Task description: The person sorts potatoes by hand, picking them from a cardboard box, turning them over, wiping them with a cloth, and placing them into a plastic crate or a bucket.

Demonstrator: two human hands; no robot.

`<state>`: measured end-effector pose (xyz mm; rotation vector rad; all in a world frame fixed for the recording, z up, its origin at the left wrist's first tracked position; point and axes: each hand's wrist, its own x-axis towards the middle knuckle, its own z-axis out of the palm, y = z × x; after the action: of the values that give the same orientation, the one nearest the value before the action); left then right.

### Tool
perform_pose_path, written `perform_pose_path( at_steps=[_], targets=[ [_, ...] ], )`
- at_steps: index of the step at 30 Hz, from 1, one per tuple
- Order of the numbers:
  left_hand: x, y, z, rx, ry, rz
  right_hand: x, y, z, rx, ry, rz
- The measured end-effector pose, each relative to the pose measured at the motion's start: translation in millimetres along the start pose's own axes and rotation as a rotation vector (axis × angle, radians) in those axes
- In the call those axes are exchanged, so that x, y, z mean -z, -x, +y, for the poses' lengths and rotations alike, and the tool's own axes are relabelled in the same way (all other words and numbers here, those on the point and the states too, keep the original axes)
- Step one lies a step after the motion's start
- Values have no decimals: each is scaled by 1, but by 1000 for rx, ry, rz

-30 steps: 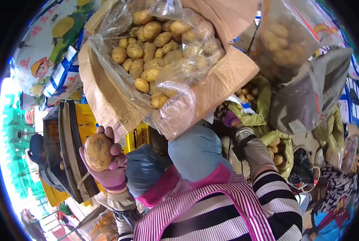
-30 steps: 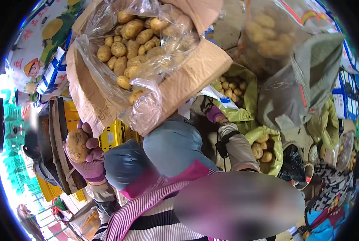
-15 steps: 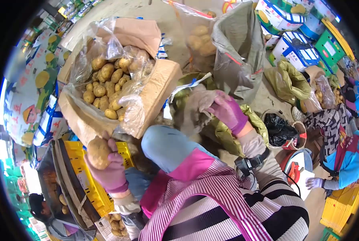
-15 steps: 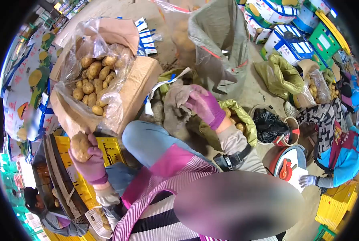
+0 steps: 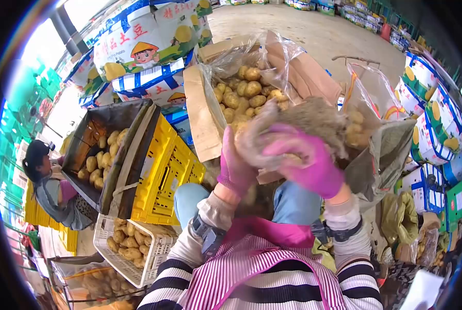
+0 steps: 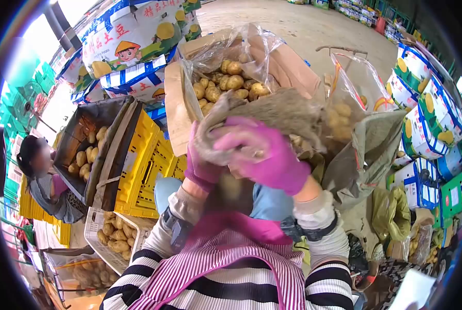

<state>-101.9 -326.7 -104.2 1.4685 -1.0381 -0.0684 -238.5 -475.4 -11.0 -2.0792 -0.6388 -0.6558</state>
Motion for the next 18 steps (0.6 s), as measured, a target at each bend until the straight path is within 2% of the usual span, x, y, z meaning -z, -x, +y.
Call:
perform_pose_path(
  at_steps=[2,3,4,5,6,9,10,13,14,15,16,18],
  targets=[
    [-10,-2,20,178,512,32,-31,-18,12,-28,497,179],
    [-15,-3,30,262,759,81,-39,-21,22,-68,533,275],
    [-23,6,-14,329,800,107,-46,-24,32,-110,563,369],
    [-25,5,-33,116,167,26,-49,-25,46,-171,378,461],
    [-27,5,-52,-84,-475,83,-52,-24,60,-234,190,556],
    [-14,-10,-32,-418,-767,93,-51,-8,102,-612,-295,592],
    [-12,-13,-37,-504,-717,101,-43,-18,88,-665,-201,608],
    [-2,-19,-3,338,754,-269,-28,-18,98,-745,-293,534],
    [4,-21,-6,347,807,-240,-32,-26,93,-805,-366,598],
    [10,-24,-8,355,860,-210,-35,-21,92,-774,-393,594],
    [14,-21,-8,267,711,-152,-36,-9,89,-745,-423,580],
    [21,-16,-7,99,408,-40,-50,-4,90,-552,-327,472]
  ],
)
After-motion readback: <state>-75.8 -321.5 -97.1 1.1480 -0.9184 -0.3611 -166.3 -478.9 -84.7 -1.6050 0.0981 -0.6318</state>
